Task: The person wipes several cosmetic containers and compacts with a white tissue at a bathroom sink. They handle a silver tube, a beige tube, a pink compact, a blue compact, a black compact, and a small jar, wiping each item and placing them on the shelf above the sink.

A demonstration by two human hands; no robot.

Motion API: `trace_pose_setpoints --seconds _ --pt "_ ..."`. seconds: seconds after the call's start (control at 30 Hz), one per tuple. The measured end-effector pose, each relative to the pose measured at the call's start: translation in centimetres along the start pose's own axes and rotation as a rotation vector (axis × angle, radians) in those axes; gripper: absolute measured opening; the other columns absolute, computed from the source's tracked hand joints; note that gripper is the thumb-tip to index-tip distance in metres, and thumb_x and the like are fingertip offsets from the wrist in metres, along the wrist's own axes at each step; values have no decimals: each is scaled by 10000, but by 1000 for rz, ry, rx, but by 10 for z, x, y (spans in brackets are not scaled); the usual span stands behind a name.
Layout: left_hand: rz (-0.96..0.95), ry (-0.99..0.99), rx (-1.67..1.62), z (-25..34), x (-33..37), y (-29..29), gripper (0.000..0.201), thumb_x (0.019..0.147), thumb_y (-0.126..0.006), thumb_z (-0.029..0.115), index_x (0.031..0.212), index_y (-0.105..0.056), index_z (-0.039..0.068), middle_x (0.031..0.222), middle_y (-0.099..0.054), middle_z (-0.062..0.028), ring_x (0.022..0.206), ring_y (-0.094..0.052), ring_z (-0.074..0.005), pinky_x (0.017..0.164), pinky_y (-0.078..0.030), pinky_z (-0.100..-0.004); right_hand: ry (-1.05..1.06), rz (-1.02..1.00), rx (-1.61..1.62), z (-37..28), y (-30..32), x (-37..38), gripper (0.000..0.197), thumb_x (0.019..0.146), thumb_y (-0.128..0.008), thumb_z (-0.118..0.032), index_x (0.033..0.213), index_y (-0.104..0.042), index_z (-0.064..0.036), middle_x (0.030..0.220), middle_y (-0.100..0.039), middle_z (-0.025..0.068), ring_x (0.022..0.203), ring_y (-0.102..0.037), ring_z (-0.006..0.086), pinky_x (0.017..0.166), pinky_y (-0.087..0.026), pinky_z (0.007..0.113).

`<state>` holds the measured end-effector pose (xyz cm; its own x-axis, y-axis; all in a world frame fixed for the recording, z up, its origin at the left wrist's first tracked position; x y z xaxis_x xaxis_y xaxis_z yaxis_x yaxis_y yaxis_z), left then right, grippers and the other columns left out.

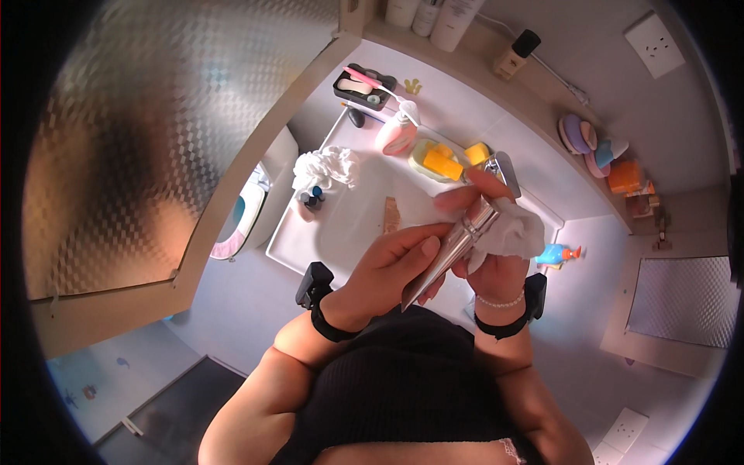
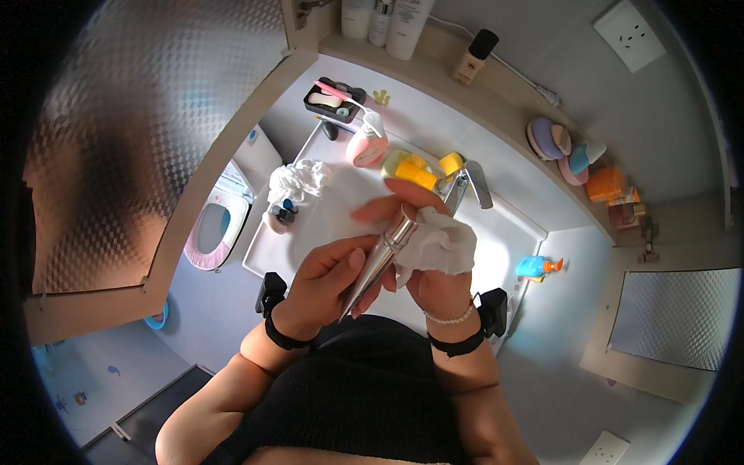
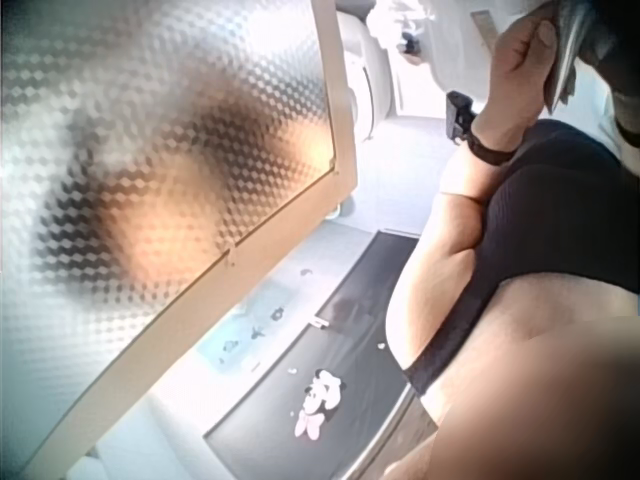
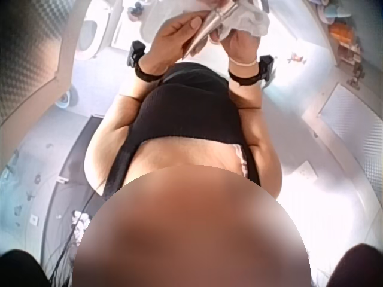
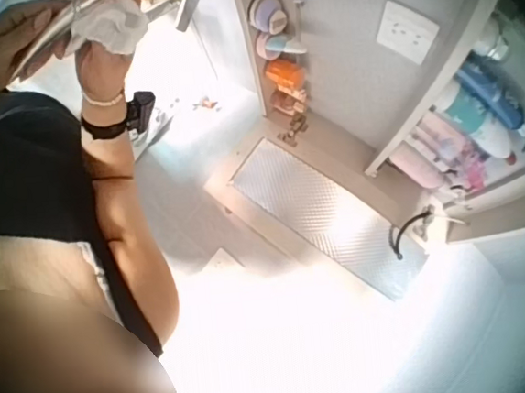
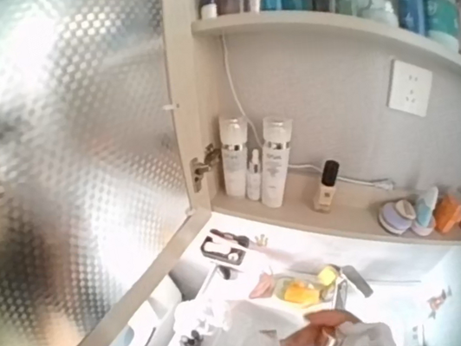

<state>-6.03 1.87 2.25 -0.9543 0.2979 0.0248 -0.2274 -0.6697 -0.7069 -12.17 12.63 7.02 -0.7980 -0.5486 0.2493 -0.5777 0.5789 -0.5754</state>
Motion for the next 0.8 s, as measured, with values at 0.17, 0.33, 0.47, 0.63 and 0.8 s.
trace_pose_setpoints --seconds 0.17,0.33,0.47,0.63,0.8 --pt "104 -123 323 5 -5 1 339 1064 -555 212 1313 -598 -13 980 -692 -79 684 -604 -103 584 -476 -238 110 13 -226 -3 4 -1 327 1055 -512 -218 1297 -543 0 1045 -659 159 854 -672 188 569 -558 235" --pt "201 -487 781 19 -5 -2 293 1009 -634 156 1237 -622 -27 952 -679 -97 740 -630 -127 634 -506 -269 58 132 -309 0 9 -5 351 1045 -525 -198 1323 -554 16 1104 -687 184 965 -687 229 664 -584 273" --pt "134 -435 801 19 -3 0 390 973 -697 162 1295 -598 -35 1006 -681 -108 792 -642 -140 686 -520 -273 4 84 -244 -1 10 -5 417 1030 -546 -190 1394 -530 14 1204 -682 226 1075 -683 268 828 -580 315" --pt "-66 -191 154 18 -8 -3 561 1028 -608 385 1385 -536 -42 1084 -680 -108 862 -626 -131 770 -519 -275 24 153 -140 0 22 0 540 999 -581 -199 1478 -448 14 1409 -565 265 1231 -617 303 1032 -502 363" --pt "0 -186 231 20 -4 -5 824 980 -528 643 1446 -502 -35 1032 -701 -140 783 -660 -147 701 -517 -264 -19 220 -152 2 25 1 704 1000 -521 -422 1522 -376 29 1563 -418 222 1372 -503 318 1145 -396 413"
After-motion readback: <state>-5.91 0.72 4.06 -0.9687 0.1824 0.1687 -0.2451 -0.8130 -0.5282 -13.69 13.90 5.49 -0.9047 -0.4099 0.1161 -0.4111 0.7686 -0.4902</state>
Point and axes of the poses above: each hand's wrist, its own x-axis towards the middle knuckle, its own y-axis out of the back of the hand, z = x × y, the point moved 6 cm from there along x, towards the middle knuckle
